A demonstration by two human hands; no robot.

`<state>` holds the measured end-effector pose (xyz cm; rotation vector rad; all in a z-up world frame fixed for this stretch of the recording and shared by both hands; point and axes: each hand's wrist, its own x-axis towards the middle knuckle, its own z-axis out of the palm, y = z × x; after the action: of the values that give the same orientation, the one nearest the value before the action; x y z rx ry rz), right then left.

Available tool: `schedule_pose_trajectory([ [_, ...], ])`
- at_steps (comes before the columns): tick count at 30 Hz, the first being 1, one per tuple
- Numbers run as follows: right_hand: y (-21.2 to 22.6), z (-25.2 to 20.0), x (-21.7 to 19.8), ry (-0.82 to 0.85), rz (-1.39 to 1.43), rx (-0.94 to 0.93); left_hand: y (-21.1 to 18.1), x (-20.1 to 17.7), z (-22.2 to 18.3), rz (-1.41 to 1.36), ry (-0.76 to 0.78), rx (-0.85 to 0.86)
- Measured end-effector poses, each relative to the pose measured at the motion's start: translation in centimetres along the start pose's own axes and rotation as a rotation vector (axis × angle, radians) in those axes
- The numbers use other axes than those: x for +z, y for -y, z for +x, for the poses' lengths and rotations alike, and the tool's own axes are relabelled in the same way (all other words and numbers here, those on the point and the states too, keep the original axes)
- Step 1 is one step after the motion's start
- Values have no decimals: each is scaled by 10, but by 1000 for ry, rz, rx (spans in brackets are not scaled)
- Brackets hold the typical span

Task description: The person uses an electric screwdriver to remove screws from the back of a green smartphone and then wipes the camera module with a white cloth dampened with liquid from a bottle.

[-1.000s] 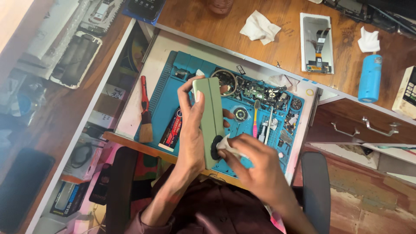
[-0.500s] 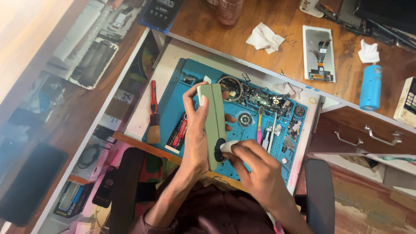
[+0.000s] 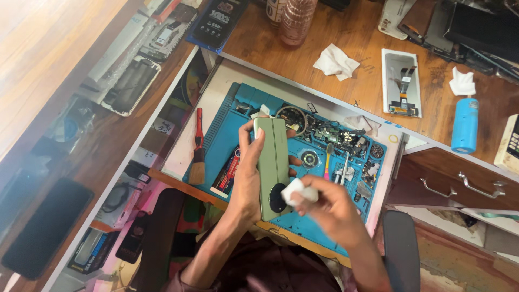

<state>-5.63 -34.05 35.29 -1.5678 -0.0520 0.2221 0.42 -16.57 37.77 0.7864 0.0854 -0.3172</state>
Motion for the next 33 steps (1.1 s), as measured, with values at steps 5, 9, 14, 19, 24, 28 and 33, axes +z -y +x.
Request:
schedule_pose_trajectory([
  [5,-12,12,-30,-77,794,117,-4,-5,12,-48,2,33],
  [9,-8,14,-43,-135,826,136,-11,-3,20,-118,40,79],
  [14,-6,8,-44,-77,748,12,-21,6,22,-289,91,83],
  [19,23,4,-27,-145,509,-162,-24,11,22,-398,108,72],
  [24,50,-2,-8,-277,40,-246,-27,17,17,-408,141,103],
  [28,61,-6,4,-308,-165,-254,-29,20,12,-400,191,156],
  [33,65,-5,16,-282,-246,-300,-30,25,7,-275,164,250],
])
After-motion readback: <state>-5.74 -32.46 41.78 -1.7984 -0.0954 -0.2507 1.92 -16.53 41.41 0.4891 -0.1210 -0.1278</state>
